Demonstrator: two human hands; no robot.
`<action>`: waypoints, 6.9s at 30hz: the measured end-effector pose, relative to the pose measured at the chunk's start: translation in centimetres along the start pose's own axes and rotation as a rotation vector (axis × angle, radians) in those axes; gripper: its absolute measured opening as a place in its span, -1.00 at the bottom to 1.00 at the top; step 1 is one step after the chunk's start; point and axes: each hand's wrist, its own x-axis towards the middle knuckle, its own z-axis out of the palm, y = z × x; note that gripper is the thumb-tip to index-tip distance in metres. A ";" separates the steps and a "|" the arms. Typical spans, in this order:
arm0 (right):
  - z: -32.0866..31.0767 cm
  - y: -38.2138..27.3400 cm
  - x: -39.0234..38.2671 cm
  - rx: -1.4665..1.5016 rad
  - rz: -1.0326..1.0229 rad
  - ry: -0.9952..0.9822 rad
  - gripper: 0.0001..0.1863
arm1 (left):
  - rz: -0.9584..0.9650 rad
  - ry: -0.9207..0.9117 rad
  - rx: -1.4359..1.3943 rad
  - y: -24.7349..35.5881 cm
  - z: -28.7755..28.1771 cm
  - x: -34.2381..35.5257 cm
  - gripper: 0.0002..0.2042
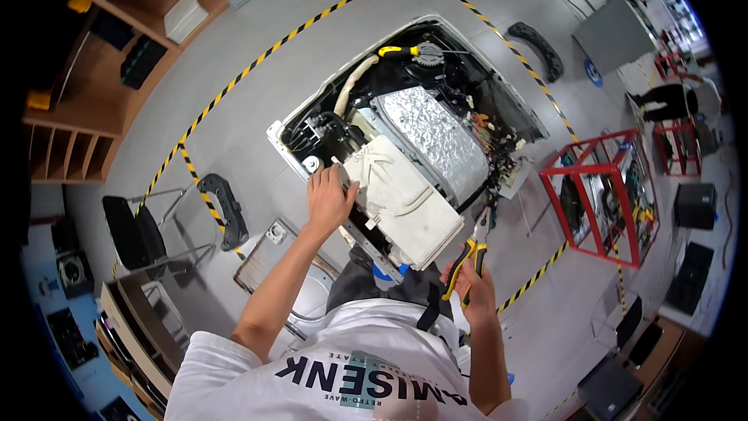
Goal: The person uses pliers and wire cutters to detach internal components and cut a zip tie inside a washing machine.
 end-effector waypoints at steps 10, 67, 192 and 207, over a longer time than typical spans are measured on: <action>1.4 6.3 -5.2 0.127 -0.074 0.216 -0.59 | -0.107 -0.269 -0.058 -1.2 1.9 2.5 -0.45; 13.3 15.3 -5.8 0.574 -0.049 1.000 -0.65 | 0.553 0.013 -0.184 -0.1 9.1 29.9 -0.51; 12.1 12.4 -5.6 0.066 -0.116 0.762 -0.66 | -1.054 -0.873 -1.436 -9.8 4.4 14.0 -0.67; 20.0 5.8 6.0 -0.818 -0.092 0.458 -0.69 | -0.998 -0.992 -1.582 -9.7 6.6 13.8 -0.67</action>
